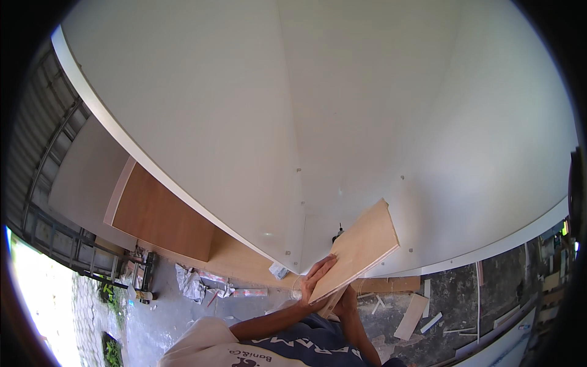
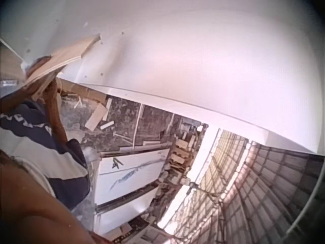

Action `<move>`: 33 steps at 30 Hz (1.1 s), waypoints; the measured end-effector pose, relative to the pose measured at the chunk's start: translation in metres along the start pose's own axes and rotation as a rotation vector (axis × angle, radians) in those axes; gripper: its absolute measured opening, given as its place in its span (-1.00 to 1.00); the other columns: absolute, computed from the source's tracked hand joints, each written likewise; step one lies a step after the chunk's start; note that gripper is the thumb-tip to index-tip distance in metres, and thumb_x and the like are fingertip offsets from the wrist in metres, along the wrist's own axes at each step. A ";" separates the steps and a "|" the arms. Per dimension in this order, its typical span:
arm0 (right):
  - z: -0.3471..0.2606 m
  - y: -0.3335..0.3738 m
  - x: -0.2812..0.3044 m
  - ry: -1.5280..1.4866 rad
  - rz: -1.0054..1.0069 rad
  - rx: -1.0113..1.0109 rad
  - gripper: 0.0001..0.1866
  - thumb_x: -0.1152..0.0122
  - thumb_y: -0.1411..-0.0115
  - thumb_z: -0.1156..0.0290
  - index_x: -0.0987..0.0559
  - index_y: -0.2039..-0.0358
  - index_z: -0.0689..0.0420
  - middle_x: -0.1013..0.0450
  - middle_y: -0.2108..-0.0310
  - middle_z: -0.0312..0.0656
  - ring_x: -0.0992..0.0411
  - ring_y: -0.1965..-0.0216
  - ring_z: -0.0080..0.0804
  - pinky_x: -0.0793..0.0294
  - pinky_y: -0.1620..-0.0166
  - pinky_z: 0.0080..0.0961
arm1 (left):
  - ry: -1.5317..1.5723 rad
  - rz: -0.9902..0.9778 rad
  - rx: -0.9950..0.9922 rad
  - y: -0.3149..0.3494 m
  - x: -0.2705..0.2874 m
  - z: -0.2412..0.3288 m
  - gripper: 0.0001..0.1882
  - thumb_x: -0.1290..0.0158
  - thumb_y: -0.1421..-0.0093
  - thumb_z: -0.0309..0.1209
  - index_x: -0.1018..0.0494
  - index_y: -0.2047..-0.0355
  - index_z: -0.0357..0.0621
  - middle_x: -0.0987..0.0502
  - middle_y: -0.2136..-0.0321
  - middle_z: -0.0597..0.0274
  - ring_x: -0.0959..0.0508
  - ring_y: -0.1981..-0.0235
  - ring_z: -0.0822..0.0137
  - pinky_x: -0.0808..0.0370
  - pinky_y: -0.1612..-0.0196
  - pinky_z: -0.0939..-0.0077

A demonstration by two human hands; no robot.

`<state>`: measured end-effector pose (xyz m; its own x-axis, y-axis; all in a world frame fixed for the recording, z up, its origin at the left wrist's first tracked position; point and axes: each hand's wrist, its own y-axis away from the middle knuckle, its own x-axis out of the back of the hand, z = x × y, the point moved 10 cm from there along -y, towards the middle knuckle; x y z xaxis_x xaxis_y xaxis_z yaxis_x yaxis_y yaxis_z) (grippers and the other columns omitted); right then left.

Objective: The person uses a power drill to secure metal brackets onto the inner corners of white cabinet panels. They place individual brackets by hand, drive screws through them into the wood, and then use a marker to mark a position on a small wooden piece before holding it against the cabinet wall.

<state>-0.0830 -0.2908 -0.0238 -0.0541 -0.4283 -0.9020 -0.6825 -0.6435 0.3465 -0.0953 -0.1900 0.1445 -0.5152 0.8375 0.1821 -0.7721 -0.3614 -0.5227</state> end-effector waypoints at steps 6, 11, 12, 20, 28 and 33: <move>-0.033 -0.033 0.003 0.383 -0.026 0.045 -0.55 -0.17 -0.31 0.06 -0.50 -0.02 0.15 -0.52 0.18 -0.24 -0.46 0.43 -0.56 -0.45 0.41 -0.55 | -0.027 0.216 0.278 0.010 0.016 -0.031 -0.72 -0.10 -0.28 -0.52 -0.49 0.01 -0.35 -0.62 0.27 -0.07 -0.62 0.28 0.33 -0.55 0.25 0.41; -0.060 -0.090 -0.001 0.537 -0.061 -0.075 -0.78 -0.25 -0.30 0.21 -0.42 0.38 0.00 -0.28 0.60 -0.49 0.01 0.79 -0.77 0.06 0.71 -0.71 | -0.430 0.351 0.037 -0.044 0.069 0.064 -0.86 -0.16 -0.21 -0.56 -0.56 0.22 -0.33 -0.64 0.34 -0.04 -0.67 0.32 0.12 -0.54 0.26 0.35; -0.062 -0.098 -0.011 0.629 -0.027 -0.093 -0.75 -0.29 -0.27 0.25 -0.40 0.44 -0.04 -0.22 0.65 -0.53 0.01 0.79 -0.77 0.08 0.72 -0.71 | -0.502 0.375 0.034 -0.047 0.084 0.074 -0.89 -0.17 -0.20 -0.56 -0.57 0.27 -0.33 -0.64 0.34 -0.05 -0.67 0.32 0.05 -0.54 0.28 0.33; -0.037 -0.184 -0.030 0.849 0.161 -0.108 -0.64 -0.44 -0.15 0.25 -0.34 0.50 -0.04 -0.16 0.66 -0.52 0.04 0.77 -0.71 0.15 0.71 -0.61 | -0.717 0.652 0.007 -0.061 0.143 0.140 -0.91 -0.18 -0.21 -0.53 -0.54 0.37 -0.34 -0.60 0.51 0.07 -0.59 0.54 0.28 -0.49 0.44 0.50; -0.042 -0.234 -0.030 0.912 0.193 -0.128 -0.61 -0.44 -0.12 0.32 -0.31 0.58 -0.01 -0.21 0.63 -0.45 0.01 0.75 -0.64 0.09 0.70 -0.55 | -0.689 0.677 0.081 -0.080 0.143 0.144 -0.82 -0.19 -0.25 -0.45 -0.51 0.39 -0.36 -0.53 0.60 0.16 -0.47 0.63 0.50 -0.43 0.51 0.61; -0.053 -0.237 -0.043 1.150 0.182 -0.032 -0.64 -0.46 -0.09 0.32 -0.37 0.60 0.02 -0.26 0.66 -0.42 -0.05 0.73 -0.64 0.08 0.70 -0.58 | -0.656 0.582 0.169 -0.098 0.131 0.131 -0.78 -0.15 -0.28 -0.42 -0.49 0.38 -0.40 -0.49 0.60 0.14 -0.44 0.64 0.51 -0.37 0.59 0.56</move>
<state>0.1198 -0.1539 -0.0530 0.5547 -0.8283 -0.0786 -0.7130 -0.5219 0.4682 -0.1357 -0.0987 0.3289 -0.9119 0.1177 0.3931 -0.3393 -0.7550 -0.5611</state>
